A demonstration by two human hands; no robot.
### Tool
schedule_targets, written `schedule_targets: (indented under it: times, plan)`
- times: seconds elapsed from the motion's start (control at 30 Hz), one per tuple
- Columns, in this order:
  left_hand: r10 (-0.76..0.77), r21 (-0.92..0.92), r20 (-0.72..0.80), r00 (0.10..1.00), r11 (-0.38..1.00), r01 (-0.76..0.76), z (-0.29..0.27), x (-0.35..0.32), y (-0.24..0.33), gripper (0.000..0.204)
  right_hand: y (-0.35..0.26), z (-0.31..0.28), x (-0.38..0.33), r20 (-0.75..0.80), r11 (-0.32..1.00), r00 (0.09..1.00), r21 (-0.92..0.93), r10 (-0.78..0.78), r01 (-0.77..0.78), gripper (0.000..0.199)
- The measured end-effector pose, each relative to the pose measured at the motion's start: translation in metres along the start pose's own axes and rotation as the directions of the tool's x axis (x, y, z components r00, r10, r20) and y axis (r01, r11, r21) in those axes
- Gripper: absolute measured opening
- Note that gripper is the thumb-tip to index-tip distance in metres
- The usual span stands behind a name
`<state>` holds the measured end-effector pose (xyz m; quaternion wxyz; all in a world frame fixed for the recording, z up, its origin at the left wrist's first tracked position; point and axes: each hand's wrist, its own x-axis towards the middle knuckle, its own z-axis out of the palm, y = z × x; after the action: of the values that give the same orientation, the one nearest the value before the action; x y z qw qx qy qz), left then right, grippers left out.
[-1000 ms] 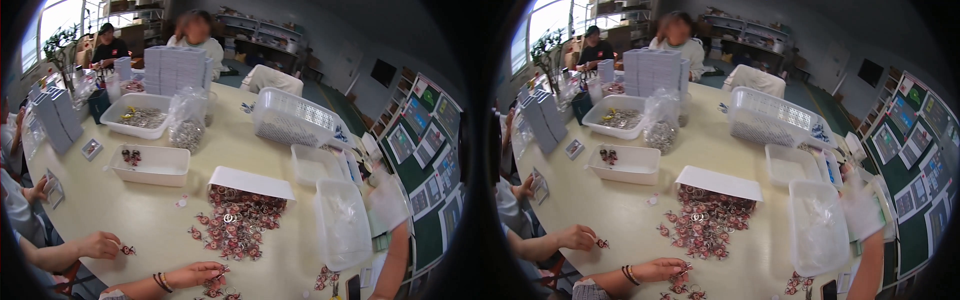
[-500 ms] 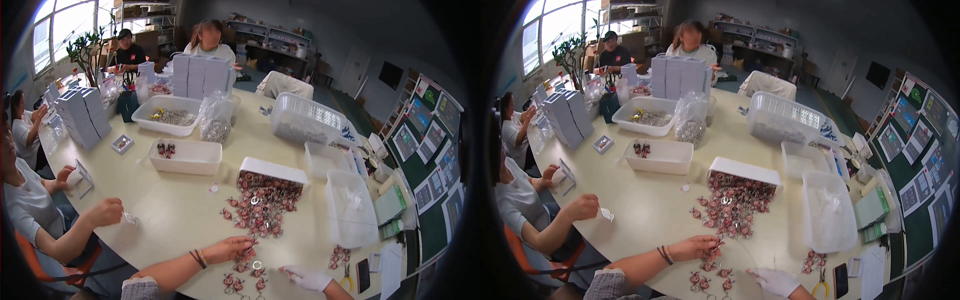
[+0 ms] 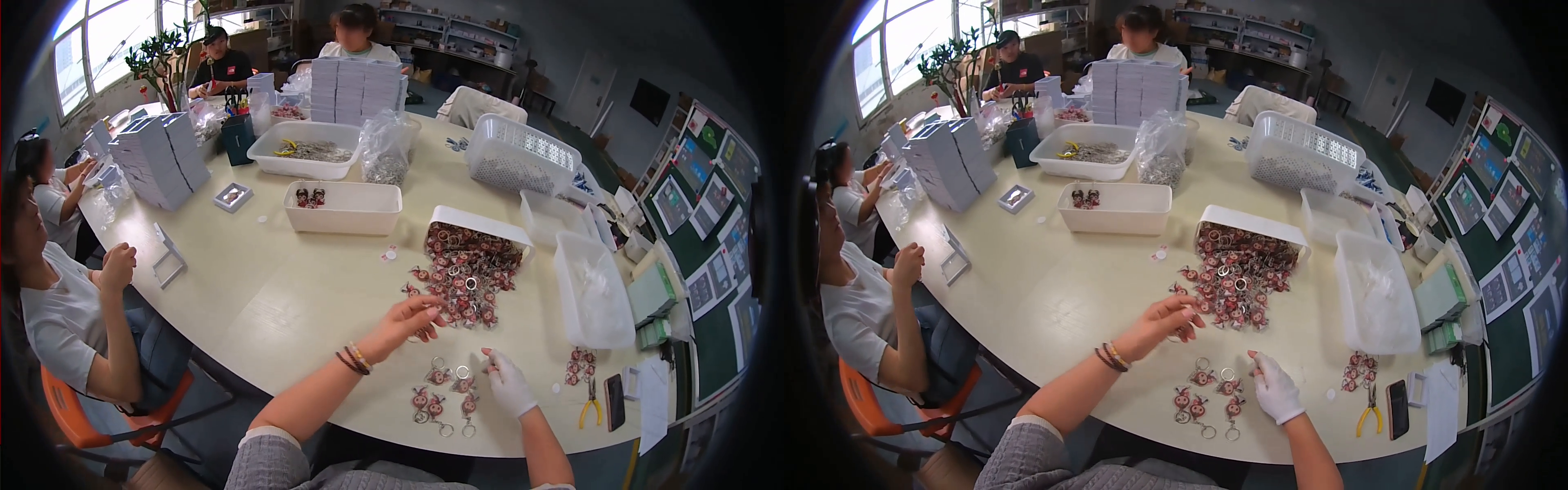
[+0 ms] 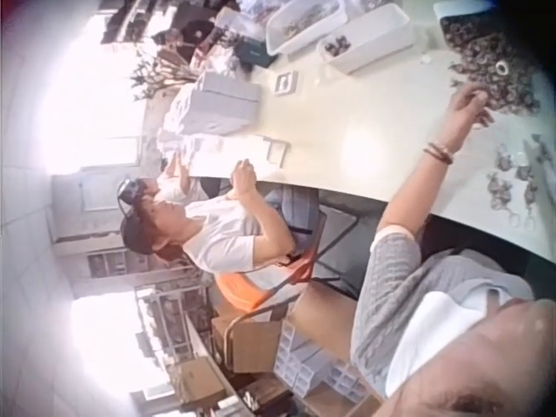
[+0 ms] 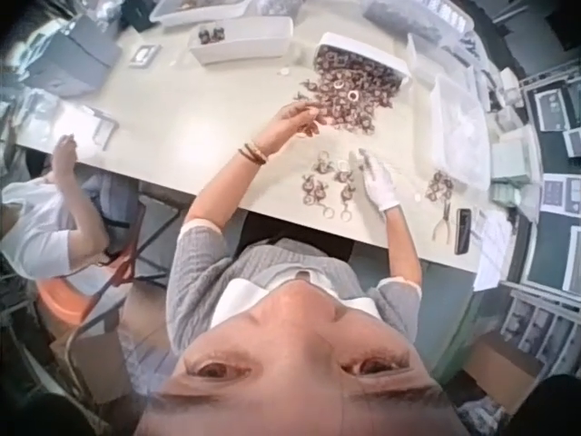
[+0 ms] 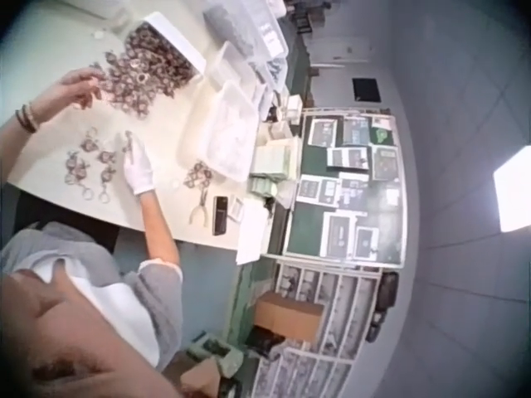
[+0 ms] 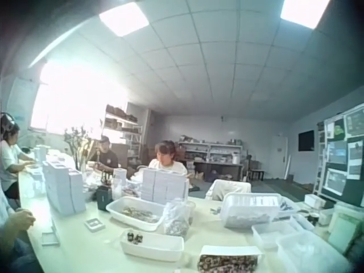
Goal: The person points at a display board, then picks up keychains from the table, wipes them with a gloved hand, and sets them on the table.
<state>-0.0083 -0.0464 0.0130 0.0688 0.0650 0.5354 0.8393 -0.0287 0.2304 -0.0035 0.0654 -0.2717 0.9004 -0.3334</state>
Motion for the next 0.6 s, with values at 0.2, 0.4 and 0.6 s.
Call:
schedule_targets:
  times: [0.2, 0.4, 0.6]
  plan:
    - [0.272, 0.726, -0.308, 0.912, 0.686, 0.04, -0.085, -0.044, 0.028, 0.028, 0.018, 0.005, -0.002, -0.051, 0.975, 0.994, 0.209, 0.092, -0.079, 0.033]
    - [0.551, 0.906, -0.388, 0.739, 0.081, 0.416, -0.171, -0.096, 0.051, 0.027, 0.018, -0.003, 0.014, 0.086, 0.922, 0.977, 0.325, 0.195, -0.212, 0.03]
    - [0.704, 0.831, -0.368, 0.608, -0.045, 0.555, -0.21, -0.104, 0.056, 0.035, 0.023, -0.003, 0.01, 0.093, 0.864, 0.984, 0.472, 0.15, -0.176, 0.028]
